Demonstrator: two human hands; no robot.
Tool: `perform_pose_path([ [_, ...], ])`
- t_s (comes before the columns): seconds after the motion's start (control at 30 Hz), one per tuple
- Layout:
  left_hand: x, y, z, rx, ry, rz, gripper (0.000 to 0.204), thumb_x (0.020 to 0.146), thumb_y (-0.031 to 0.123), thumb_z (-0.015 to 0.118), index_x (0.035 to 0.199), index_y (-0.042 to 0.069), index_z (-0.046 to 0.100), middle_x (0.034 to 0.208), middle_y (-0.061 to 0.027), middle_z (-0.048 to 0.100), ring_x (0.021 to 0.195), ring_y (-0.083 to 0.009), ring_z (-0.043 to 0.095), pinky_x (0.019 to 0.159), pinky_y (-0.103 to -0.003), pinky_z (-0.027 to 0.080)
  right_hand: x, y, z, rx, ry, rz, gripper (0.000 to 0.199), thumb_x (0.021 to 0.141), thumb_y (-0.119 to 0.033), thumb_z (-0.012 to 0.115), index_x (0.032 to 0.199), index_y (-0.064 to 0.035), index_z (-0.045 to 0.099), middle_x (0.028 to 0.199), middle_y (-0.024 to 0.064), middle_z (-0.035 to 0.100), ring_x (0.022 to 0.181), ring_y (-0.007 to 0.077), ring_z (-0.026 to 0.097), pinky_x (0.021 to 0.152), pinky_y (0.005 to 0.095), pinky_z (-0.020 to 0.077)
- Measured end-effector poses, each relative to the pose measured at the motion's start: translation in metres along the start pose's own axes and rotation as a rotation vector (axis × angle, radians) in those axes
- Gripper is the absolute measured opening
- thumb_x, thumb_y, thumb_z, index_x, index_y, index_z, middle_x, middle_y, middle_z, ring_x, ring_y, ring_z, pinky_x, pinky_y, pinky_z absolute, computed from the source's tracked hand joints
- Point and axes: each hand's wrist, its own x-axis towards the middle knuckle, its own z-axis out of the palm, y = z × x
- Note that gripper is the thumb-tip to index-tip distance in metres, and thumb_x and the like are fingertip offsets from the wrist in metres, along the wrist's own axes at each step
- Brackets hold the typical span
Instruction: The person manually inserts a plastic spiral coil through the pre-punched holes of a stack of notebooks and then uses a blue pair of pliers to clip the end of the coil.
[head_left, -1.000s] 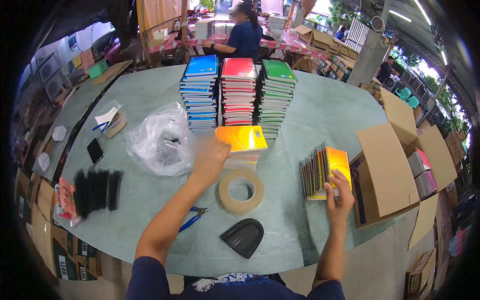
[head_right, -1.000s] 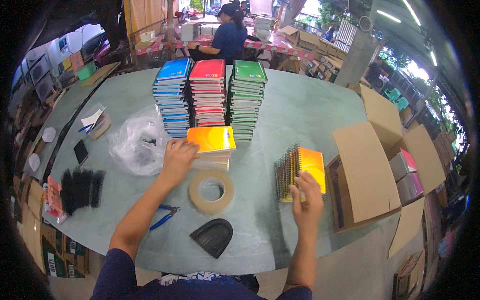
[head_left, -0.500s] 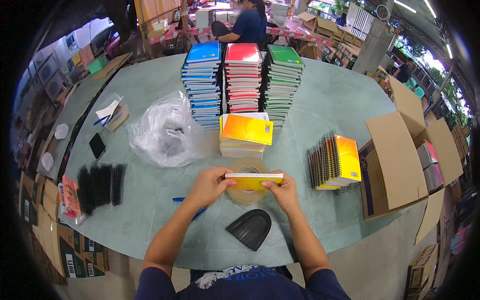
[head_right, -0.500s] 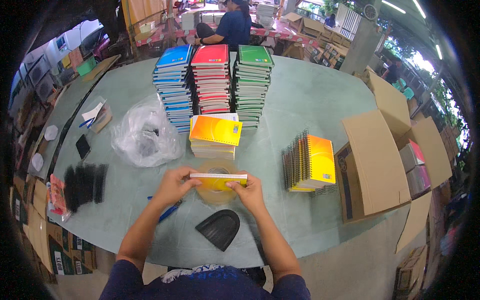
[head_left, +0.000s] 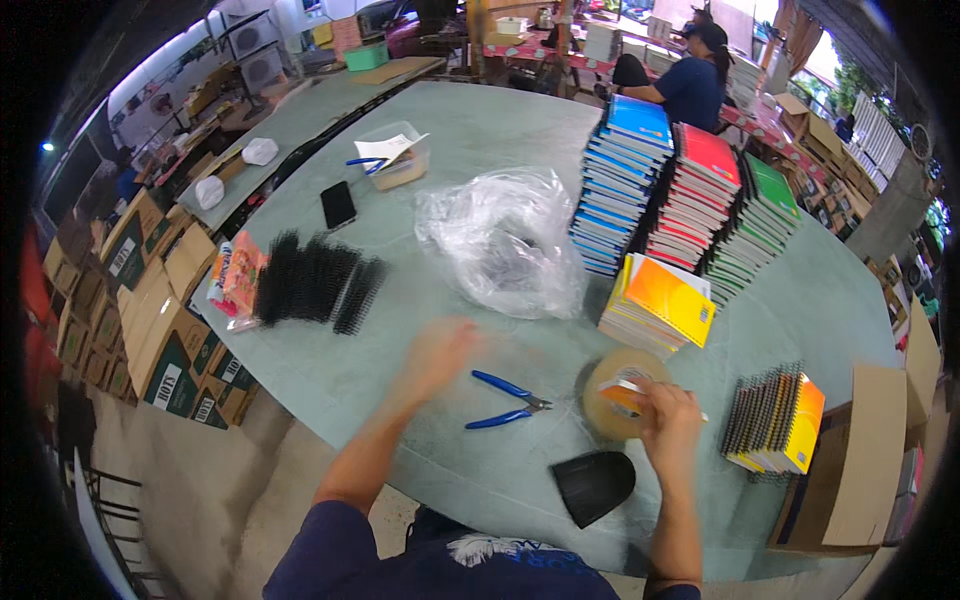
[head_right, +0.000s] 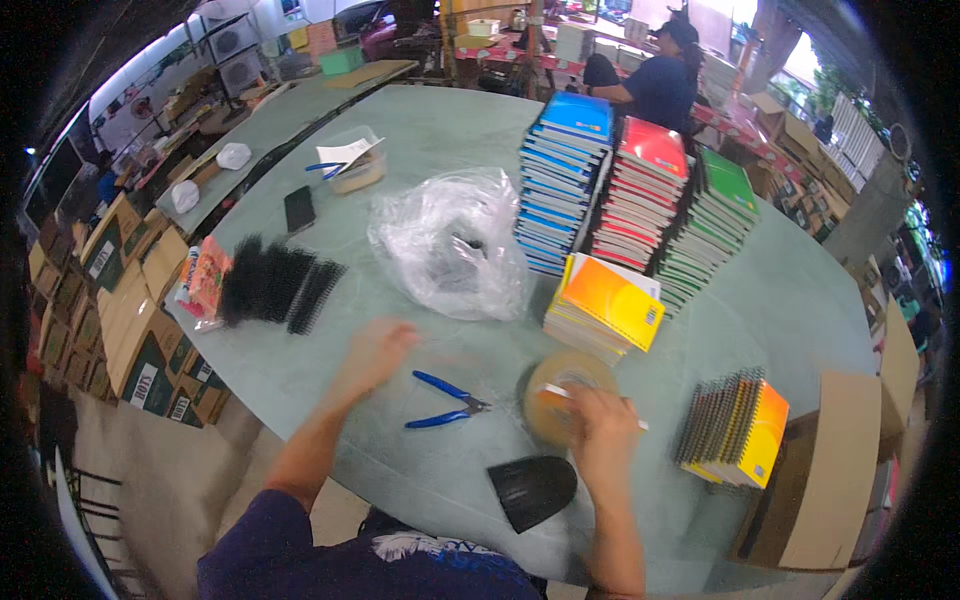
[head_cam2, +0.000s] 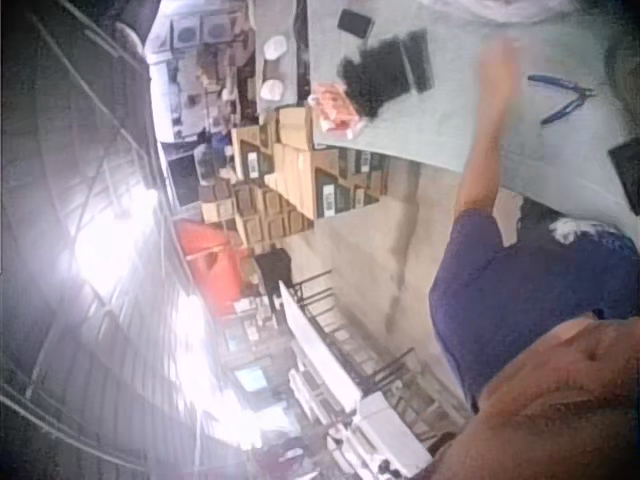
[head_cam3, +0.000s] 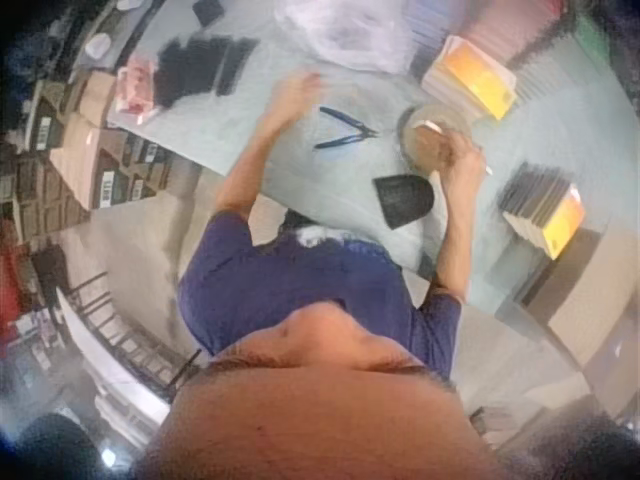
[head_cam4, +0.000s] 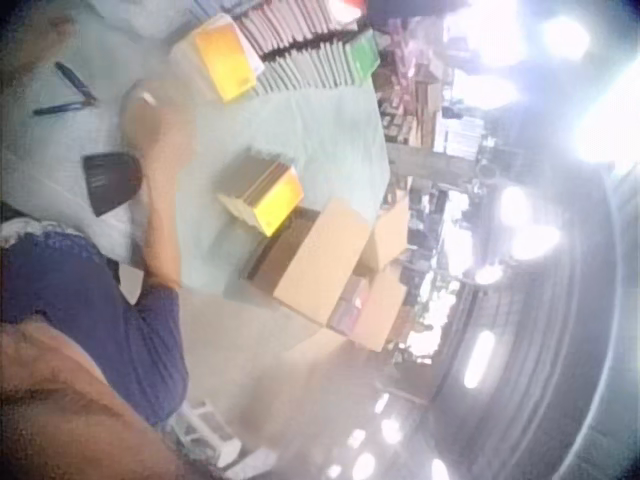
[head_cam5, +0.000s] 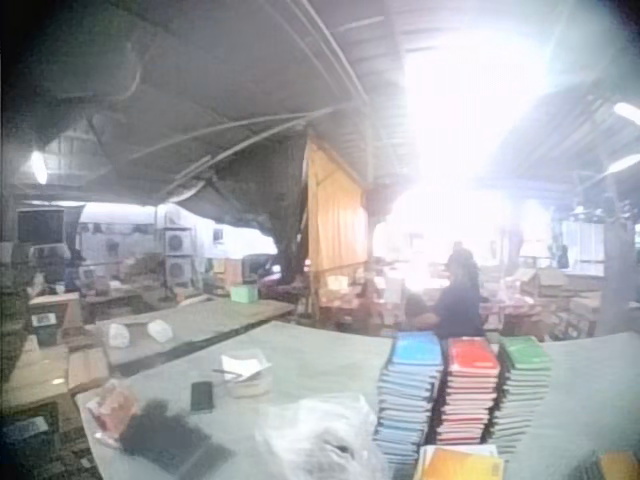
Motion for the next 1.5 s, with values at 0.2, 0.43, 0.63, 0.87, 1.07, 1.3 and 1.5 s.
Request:
perform_pose_path([
  [0.2, -0.03, -0.098, -0.063, 0.454, 0.382, -0.22, 0.013, 0.081, 0.014, 0.059, 0.088, 0.003, 0.062, 0.081, -0.0142, 0.061, 0.084, -0.0329, 0.058, 0.075, -0.043, 0.046, 0.004, 0.008, 0.015, -0.052, 0.022, -0.02, 0.022, 0.071, 0.001, 0.063, 0.09, -0.0085, 0.066, 0.074, 0.0083, 0.062, 0.07, 0.0251, 0.059, 0.065, 0.0353, 0.0388],
  [0.43, -0.028, -0.102, -0.07, 0.432, 0.316, -0.215, 0.014, 0.081, 0.015, 0.061, 0.09, 0.004, 0.062, 0.084, -0.012, 0.058, 0.079, -0.0257, 0.057, 0.07, -0.035, 0.045, 0.011, 0.015, 0.02, -0.031, 0.03, 0.003, 0.018, 0.071, -0.003, 0.065, 0.088, -0.0084, 0.066, 0.077, 0.0093, 0.063, 0.069, 0.0256, 0.059, 0.064, 0.0361, 0.0391],
  [0.63, 0.002, -0.018, -0.089, -0.313, 0.677, -0.062, 0.01, 0.088, 0.013, 0.059, 0.092, 0.004, 0.061, 0.074, -0.0011, 0.054, 0.069, -0.008, 0.048, 0.064, -0.023, 0.043, 0.018, 0.007, 0.018, -0.067, -0.044, 0.073, 0.015, 0.074, -0.007, 0.063, 0.089, -0.0077, 0.066, 0.081, 0.01, 0.065, 0.073, 0.0274, 0.061, 0.064, 0.0368, 0.0409],
  [0.87, 0.011, 0.06, -0.012, -0.64, 0.128, 0.136, 0.029, 0.087, 0.003, 0.053, 0.116, 0.005, 0.056, 0.088, -0.0053, 0.056, 0.082, -0.0169, 0.053, 0.075, -0.031, 0.044, 0.016, 0.001, 0.021, -0.1, 0.025, 0.06, 0.014, 0.077, -0.017, 0.066, 0.089, -0.0092, 0.066, 0.082, 0.0085, 0.065, 0.074, 0.0268, 0.06, 0.065, 0.0368, 0.04],
  [1.07, 0.012, 0.077, 0.06, -0.34, -0.006, 0.43, 0.029, 0.083, 0.0, 0.053, 0.11, 0.004, 0.059, 0.095, -0.0157, 0.059, 0.081, -0.0281, 0.056, 0.074, -0.034, 0.045, 0.016, 0.002, 0.027, -0.092, 0.061, 0.066, 0.014, 0.077, -0.02, 0.065, 0.088, -0.0111, 0.065, 0.08, 0.0043, 0.065, 0.076, 0.0242, 0.06, 0.067, 0.0374, 0.04],
  [1.3, 0.008, 0.009, 0.014, -0.113, 0.307, 0.194, 0.024, 0.083, 0.0, 0.052, 0.105, 0.003, 0.06, 0.086, -0.0147, 0.06, 0.081, -0.0298, 0.059, 0.074, -0.033, 0.048, 0.015, 0.006, 0.031, -0.083, 0.077, 0.078, 0.014, 0.076, -0.02, 0.066, 0.087, -0.0113, 0.065, 0.078, 0.0049, 0.064, 0.075, 0.0244, 0.059, 0.064, 0.0368, 0.0379],
  [1.5, 0.019, 0.021, -0.014, -0.336, 0.317, 0.173, 0.024, 0.086, 0.009, 0.06, 0.109, 0.002, 0.061, 0.088, -0.0102, 0.063, 0.075, -0.0151, 0.058, 0.07, -0.027, 0.046, 0.02, 0.005, 0.03, -0.125, 0.068, 0.095, 0.014, 0.075, -0.017, 0.066, 0.088, -0.0124, 0.066, 0.08, 0.0057, 0.065, 0.076, 0.0242, 0.06, 0.063, 0.0369, 0.0373],
])
